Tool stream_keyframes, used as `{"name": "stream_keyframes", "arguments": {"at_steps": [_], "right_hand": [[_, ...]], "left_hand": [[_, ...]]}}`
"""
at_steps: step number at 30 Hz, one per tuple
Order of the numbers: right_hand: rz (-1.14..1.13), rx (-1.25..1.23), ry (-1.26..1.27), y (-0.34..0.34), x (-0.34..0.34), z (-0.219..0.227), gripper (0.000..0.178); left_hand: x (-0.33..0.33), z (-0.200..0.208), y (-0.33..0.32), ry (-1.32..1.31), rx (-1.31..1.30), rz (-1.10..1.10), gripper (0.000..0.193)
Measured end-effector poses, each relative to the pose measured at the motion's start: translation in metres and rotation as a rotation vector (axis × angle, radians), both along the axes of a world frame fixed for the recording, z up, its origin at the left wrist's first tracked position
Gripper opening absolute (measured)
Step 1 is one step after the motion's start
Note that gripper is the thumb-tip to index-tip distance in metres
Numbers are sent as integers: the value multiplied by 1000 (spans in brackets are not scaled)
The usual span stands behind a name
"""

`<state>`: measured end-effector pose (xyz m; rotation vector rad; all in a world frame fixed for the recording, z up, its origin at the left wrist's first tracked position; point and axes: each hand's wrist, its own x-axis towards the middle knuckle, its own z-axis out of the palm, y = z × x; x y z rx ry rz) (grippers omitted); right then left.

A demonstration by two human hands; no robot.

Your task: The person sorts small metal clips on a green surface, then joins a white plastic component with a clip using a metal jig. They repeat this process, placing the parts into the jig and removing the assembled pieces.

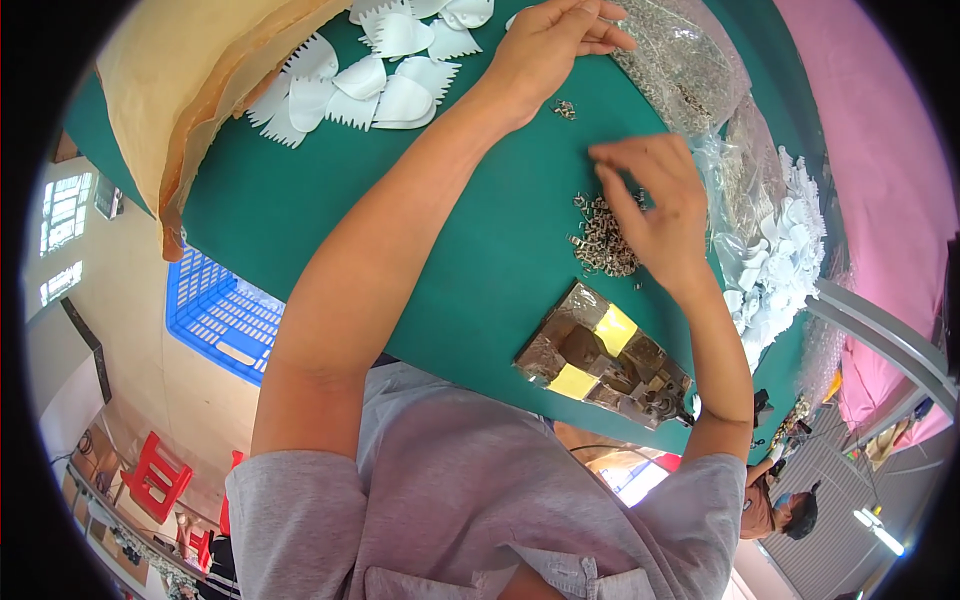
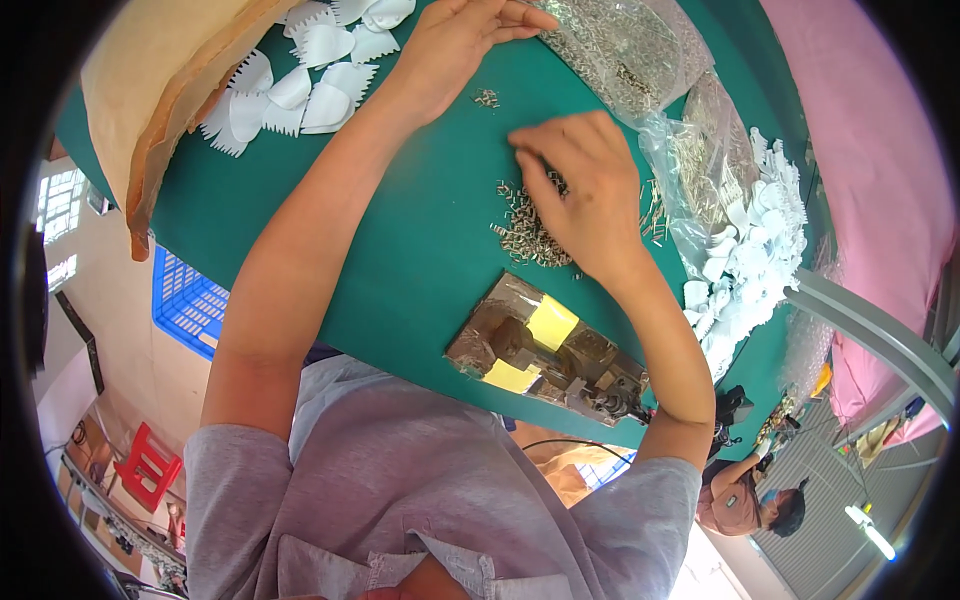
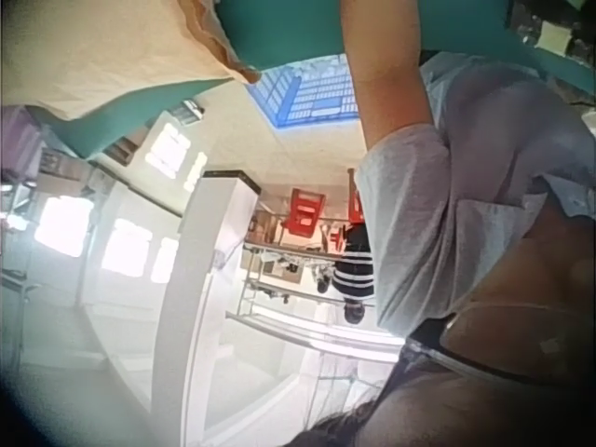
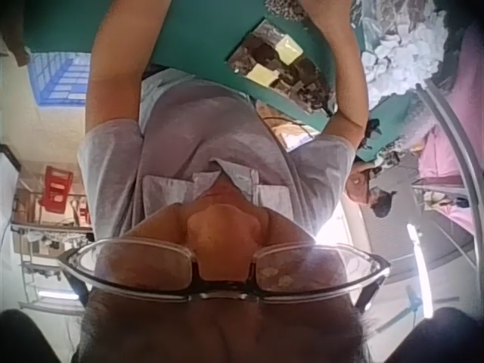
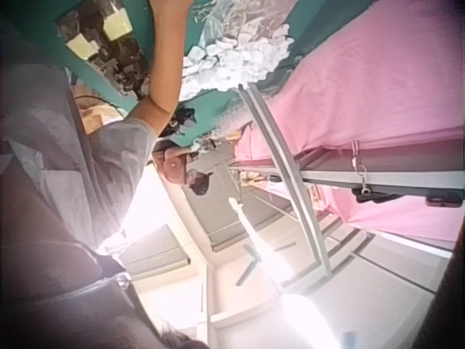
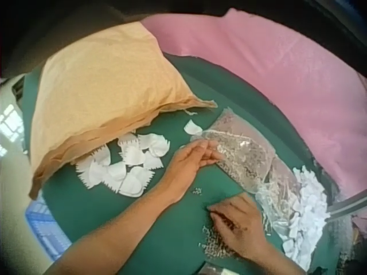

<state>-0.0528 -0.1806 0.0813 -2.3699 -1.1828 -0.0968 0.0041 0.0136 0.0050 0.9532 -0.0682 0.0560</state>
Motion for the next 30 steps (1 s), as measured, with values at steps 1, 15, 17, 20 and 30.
{"name": "stream_keyframes", "arguments": {"at_steps": [1,15,17,20,30], "right_hand": [[-60,51,-30,6,7,-4,16],[-112,79,-22,14,23,-16,19],[-98,98,-26,16,21,-19,17],[-103,140,7,19,20,-21,15],[-164,131,189,28,19,-24,13]], "left_hand": [[0,1,0,-7,-20,-6,40],[-1,3,1,27,-50,-18,41],[0,2,1,16,-70,-23,41],[-1,3,0,-3,-60,-20,39],[2,-2,-2,-99,126,106,39]]}}
